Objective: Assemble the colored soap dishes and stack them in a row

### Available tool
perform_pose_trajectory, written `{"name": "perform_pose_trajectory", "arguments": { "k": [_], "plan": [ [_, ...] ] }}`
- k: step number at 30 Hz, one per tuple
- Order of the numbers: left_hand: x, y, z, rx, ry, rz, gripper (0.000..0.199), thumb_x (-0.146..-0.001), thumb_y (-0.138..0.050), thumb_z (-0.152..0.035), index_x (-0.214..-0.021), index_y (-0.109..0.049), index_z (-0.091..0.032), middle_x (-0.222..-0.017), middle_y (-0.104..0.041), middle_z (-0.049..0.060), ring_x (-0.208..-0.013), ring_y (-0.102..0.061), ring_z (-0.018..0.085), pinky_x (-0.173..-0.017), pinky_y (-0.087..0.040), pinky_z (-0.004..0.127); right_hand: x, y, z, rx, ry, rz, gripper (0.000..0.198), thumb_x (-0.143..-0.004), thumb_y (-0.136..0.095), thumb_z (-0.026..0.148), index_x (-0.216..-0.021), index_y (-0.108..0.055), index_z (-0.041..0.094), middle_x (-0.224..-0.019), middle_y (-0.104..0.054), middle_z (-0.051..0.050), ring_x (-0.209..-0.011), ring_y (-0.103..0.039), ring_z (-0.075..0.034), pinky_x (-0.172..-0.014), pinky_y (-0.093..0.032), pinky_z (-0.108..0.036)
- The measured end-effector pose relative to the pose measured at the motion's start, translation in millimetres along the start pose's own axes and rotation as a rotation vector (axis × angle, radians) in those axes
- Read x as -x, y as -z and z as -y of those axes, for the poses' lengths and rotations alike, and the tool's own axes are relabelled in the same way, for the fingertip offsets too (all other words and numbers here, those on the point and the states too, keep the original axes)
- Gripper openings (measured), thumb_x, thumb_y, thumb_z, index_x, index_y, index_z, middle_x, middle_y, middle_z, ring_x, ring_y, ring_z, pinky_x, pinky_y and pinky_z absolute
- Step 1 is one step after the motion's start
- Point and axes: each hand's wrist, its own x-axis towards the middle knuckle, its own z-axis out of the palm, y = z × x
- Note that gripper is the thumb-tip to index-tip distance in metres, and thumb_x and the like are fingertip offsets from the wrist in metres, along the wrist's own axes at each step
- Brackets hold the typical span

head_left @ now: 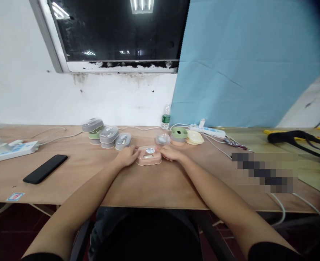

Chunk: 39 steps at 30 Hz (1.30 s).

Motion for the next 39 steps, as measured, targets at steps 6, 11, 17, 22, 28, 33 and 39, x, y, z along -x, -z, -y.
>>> {"name": "perform_pose_trajectory", "arguments": {
  "k": [6, 11, 17, 22, 28, 33, 39],
  "plan": [
    [-2, -5, 3, 0.013, -0.022, -0.012, 0.046, -0.094, -0.035, -0.049, -0.116, -0.057, -0.016, -0.099, -0.068, 0.009, -0.094, -0.063, 0.023, -0.083, -0.047, 0.034, -5, -2, -5, 0.014, 0.007, -0.043, 0.064, -0.08, -0.034, 0.077, -0.051, -0.04, 0.02, -0.038, -0.041, 0.002, -0.029, -0.038, -0.009, -0.033, -0.026, -0.023],
    [0, -8, 4, 0.06, -0.15, 0.044, 0.061, -0.093, -0.034, -0.054, -0.138, -0.041, -0.014, -0.131, -0.055, 0.013, -0.119, -0.053, 0.025, -0.101, -0.039, 0.038, -9, -1, -8, 0.015, 0.0, -0.086, 0.065, -0.08, -0.031, 0.078, -0.054, -0.042, 0.02, -0.04, -0.044, 0.002, -0.029, -0.039, -0.01, -0.033, -0.027, -0.023],
    [4, -5, 1, 0.071, -0.166, 0.131, 0.087, -0.078, -0.054, -0.065, -0.144, -0.032, -0.013, -0.145, -0.041, 0.016, -0.13, -0.043, 0.031, -0.106, -0.035, 0.04, -9, -2, -9, 0.024, 0.024, -0.111, 0.065, -0.08, -0.031, 0.077, -0.053, -0.043, 0.02, -0.042, -0.046, 0.001, -0.031, -0.041, -0.011, -0.034, -0.029, -0.024],
    [5, -4, -2, 0.114, -0.183, 0.136, 0.102, -0.062, -0.074, -0.057, -0.145, -0.029, -0.017, -0.143, -0.043, 0.015, -0.128, -0.045, 0.034, -0.105, -0.037, 0.044, -10, -2, -10, 0.085, 0.1, -0.153, 0.066, -0.083, -0.028, 0.075, -0.053, -0.045, 0.019, -0.043, -0.048, 0.0, -0.037, -0.043, -0.011, -0.041, -0.03, -0.024],
    [-1, -6, 4, 0.068, -0.254, 0.009, 0.096, -0.062, -0.077, -0.041, -0.143, -0.031, -0.019, -0.138, -0.046, 0.014, -0.124, -0.047, 0.032, -0.103, -0.04, 0.045, -13, -4, -14, 0.114, 0.214, -0.272, 0.063, -0.088, -0.028, 0.068, -0.058, -0.051, 0.018, -0.052, -0.057, -0.002, -0.052, -0.053, -0.015, -0.053, -0.035, -0.026],
    [-5, 9, 5, -0.084, -0.32, -0.267, 0.082, -0.07, -0.071, -0.033, -0.142, -0.033, -0.019, -0.138, -0.044, 0.013, -0.127, -0.043, 0.029, -0.105, -0.038, 0.041, -18, -5, -17, 0.091, 0.214, -0.342, 0.059, -0.091, -0.028, 0.063, -0.066, -0.058, 0.018, -0.056, -0.061, -0.003, -0.057, -0.056, -0.016, -0.058, -0.037, -0.026],
    [-5, 25, 19, -0.281, 0.069, -0.463, 0.083, -0.069, -0.072, -0.044, -0.14, -0.034, -0.021, -0.139, -0.041, 0.016, -0.124, -0.045, 0.034, -0.1, -0.041, 0.044, -18, -7, -15, 0.211, 0.265, -0.342, 0.046, -0.087, -0.045, 0.057, -0.065, -0.057, 0.018, -0.062, -0.061, -0.001, -0.057, -0.05, -0.014, -0.055, -0.03, -0.025]
  ]
}}
